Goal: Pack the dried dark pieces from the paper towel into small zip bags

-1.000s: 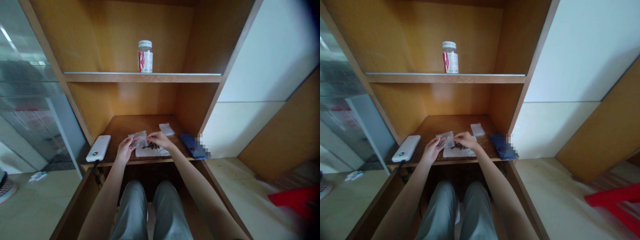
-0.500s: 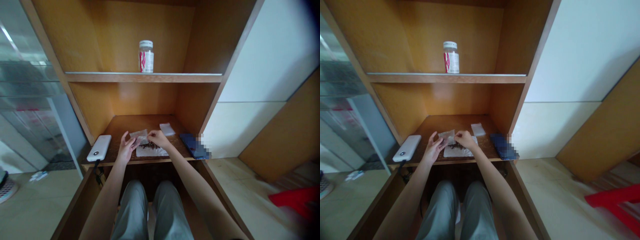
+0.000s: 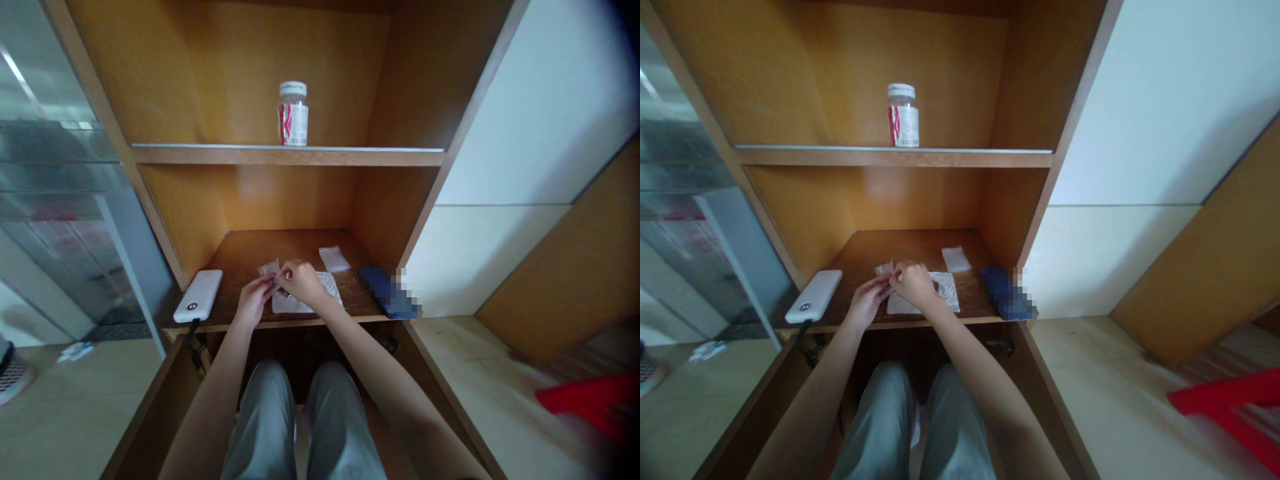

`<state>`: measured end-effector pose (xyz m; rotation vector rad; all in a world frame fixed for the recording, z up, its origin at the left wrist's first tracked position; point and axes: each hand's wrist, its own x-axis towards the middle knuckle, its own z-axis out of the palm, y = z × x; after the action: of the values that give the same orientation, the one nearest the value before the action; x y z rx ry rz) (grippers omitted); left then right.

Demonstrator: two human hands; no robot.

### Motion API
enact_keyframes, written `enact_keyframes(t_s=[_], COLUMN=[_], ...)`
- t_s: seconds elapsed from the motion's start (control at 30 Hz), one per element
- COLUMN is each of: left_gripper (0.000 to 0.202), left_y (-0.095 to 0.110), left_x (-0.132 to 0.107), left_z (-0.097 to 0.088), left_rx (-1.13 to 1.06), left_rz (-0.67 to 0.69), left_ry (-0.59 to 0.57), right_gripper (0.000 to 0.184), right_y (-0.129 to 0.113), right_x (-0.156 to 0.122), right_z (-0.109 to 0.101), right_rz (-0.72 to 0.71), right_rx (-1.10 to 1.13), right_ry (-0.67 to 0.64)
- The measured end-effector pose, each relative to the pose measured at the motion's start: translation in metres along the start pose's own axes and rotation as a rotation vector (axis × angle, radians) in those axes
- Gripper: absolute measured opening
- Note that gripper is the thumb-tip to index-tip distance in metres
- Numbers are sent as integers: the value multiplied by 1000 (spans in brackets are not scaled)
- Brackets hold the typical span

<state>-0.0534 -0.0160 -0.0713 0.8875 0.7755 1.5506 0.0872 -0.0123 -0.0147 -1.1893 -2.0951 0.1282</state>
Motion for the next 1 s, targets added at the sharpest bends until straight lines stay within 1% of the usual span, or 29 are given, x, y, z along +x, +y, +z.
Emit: enact_keyframes(t_s=[0.13, 0.23, 0.33, 0.47, 0.67, 0.83, 1.0], left_gripper=[19, 15, 10, 9, 8, 8, 8], left_y=[2, 1, 2, 2, 1, 1, 1], left_x=[-1, -1, -1, -2, -1, -1, -2], left_z=[4, 3, 3, 3, 1, 0, 1], left_rx=[20, 20, 0, -30, -17, -32, 6], left_rz=[-4, 10, 19, 14, 5, 20, 17], left_ry=[-5, -20, -4, -11, -14, -18, -16], right_gripper=[12, 13, 14, 17, 18, 18, 20], right_y=[-3, -1, 1, 3, 7, 8, 7], right_x=[1, 0, -1, -2, -2, -2, -1], right_z=[7, 13, 17, 18, 17, 16, 17], right_rz=[-6, -44, -66, -64, -93, -75, -68], right_rx=[-13, 46, 97, 142, 183, 187, 156], right_ry=[-21, -32, -51, -59, -62, -61, -64])
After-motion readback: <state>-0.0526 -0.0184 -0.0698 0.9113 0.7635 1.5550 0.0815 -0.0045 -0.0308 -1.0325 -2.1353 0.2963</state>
